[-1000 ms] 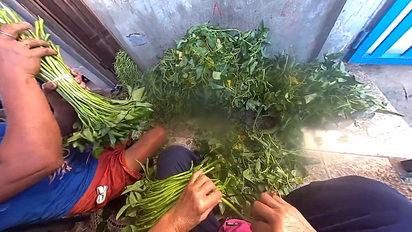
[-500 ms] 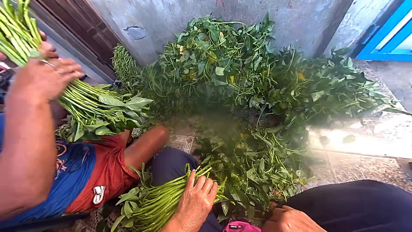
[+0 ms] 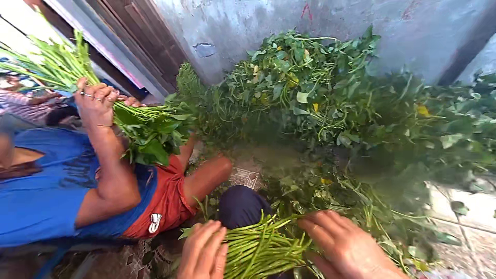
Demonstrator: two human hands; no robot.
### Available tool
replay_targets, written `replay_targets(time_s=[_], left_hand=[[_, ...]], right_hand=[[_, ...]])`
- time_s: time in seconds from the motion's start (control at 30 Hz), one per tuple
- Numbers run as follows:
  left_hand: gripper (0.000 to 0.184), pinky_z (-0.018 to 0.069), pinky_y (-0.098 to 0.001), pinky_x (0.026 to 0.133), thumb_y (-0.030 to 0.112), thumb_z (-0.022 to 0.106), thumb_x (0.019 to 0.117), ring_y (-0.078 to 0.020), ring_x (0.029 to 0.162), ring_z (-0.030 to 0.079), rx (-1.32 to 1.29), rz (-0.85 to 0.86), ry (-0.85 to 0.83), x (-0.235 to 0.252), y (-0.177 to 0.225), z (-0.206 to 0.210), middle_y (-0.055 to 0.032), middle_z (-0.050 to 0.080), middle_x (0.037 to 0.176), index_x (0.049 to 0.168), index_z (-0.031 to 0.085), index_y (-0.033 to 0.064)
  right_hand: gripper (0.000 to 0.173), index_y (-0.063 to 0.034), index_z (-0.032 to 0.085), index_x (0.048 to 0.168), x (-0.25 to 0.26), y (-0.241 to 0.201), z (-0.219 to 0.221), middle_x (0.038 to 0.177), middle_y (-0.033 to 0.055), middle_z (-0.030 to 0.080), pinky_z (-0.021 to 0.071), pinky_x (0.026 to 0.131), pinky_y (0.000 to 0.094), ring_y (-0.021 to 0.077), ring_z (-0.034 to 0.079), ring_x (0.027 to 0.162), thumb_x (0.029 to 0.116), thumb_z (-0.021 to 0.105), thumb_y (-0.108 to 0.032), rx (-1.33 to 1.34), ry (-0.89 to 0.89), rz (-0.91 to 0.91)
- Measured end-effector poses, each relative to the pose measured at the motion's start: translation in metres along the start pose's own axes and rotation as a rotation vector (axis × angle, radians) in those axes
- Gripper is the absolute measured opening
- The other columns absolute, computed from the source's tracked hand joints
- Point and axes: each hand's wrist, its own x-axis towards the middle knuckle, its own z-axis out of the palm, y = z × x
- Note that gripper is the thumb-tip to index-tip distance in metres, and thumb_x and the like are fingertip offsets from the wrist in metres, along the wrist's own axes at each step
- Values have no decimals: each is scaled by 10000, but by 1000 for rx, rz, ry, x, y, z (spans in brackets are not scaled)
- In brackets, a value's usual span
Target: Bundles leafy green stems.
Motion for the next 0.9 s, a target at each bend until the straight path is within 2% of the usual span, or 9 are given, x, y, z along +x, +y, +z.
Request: replay_targets(time_s=[0.1,0.17,0.23,0.33,0.4,0.5,0.67,0.73,0.9], left_hand=[[426,328,-574,1197,382,434,1085,-265,1402,507,10,-114,-92,-13,-30,-7,-128,629,1396,1328,656,111],[692,241,-682,1192,623,335,1050,-345,1463,428,38,-95,-306,-19,-31,-8,-159,537,1509,1438,586,107],[1034,248,-708,1178,896,336,859,-373,1454,435,46,-73,-421,-27,-29,-5,-180,508,1531,1477,549,94],[1283,260,-698,1178,993,526,627,-410,1462,408,23,-50,-456,-39,-26,1,-220,453,1562,1508,495,61],[1307,291,-695,1162,991,566,588,-424,1448,422,66,-34,-429,-48,-25,7,-224,451,1562,1516,481,73],[1240,361,-674,1121,964,586,622,-417,1372,504,133,-43,-362,-57,-18,16,-203,525,1499,1499,505,90],[1192,422,-651,1067,973,546,646,-427,1294,556,186,-56,-238,-63,-7,36,-212,582,1421,1487,523,129],[1226,399,-669,1084,1001,521,618,-445,1331,525,183,-48,-232,-64,-7,40,-215,565,1444,1496,511,144],[1292,378,-703,1084,1013,528,574,-482,1353,500,184,-54,-284,-58,-1,41,-241,542,1470,1484,526,96]], right_hand=[[297,-154,661,1291,35,-29,41,1362,61,668,537,1021,466,269,594,1322,1029,524,-126,-116,91,-290],[275,-131,684,1173,51,-32,70,1234,67,718,524,1041,472,278,633,1263,1032,455,-75,-219,138,-439],[246,-101,665,894,59,-31,85,918,49,706,535,979,453,249,688,1015,1005,454,-41,-266,187,-511],[243,-87,644,840,48,-33,77,853,58,670,506,980,465,244,671,928,1006,479,-25,-256,107,-476],[202,-83,650,920,33,-35,67,931,80,694,484,1041,507,270,680,1040,1027,486,-34,-257,20,-425],[144,-105,643,992,14,-24,66,918,86,687,472,1036,544,289,683,998,1049,526,-166,-239,-63,-339],[242,-38,703,1031,-2,8,66,1012,200,704,574,799,571,392,711,925,1044,576,-243,18,-331,-159],[245,-10,713,1070,-2,14,55,1058,236,695,575,823,601,429,703,976,1036,590,-219,144,-443,-89],[242,-26,702,1081,12,-6,21,1048,220,697,575,790,540,412,690,972,1004,631,-245,16,-208,-152]])
